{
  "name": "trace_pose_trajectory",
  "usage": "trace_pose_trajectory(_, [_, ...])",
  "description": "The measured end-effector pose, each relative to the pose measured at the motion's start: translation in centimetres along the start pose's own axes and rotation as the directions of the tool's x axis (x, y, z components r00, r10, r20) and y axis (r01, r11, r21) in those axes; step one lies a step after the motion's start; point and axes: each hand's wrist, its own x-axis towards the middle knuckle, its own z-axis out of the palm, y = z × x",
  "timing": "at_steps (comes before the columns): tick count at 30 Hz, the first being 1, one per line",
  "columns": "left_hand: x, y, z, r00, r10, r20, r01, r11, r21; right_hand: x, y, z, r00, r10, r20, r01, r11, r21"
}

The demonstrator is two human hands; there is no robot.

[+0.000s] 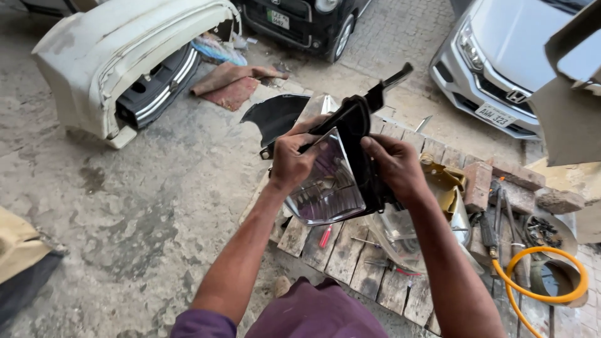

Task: The person disassembles a car headlight assembly, removes the internal reflector, and then reassembles the unit. They use a screwdriver to tighten screws on the back of the housing and wipe the clear lens with a cloth.

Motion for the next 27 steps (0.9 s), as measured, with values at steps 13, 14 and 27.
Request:
trace_pose_trajectory(13, [-0.8,-1.0,0.5,0.989,0.111,0.093,-0.132,0.955,0.266,1.7,2.4,-0.7,0.999,-0.044,0.019,0.045,0.996,-0.077])
trace_pose_trajectory(14, [-0.9,-1.9,0.5,0.989,0.113,0.093,-0.132,0.964,0.23,1.6,2.2,-0.8,0.999,-0.048,0.023,0.05,0.996,-0.074])
trace_pose_trajectory(27, [-0.2,-0.9,0.2,0.988,0.051,0.149,-0.061,0.996,0.064,2.8,3.8,-1.4,0.999,-0.03,0.036,0.031,0.999,-0.027])
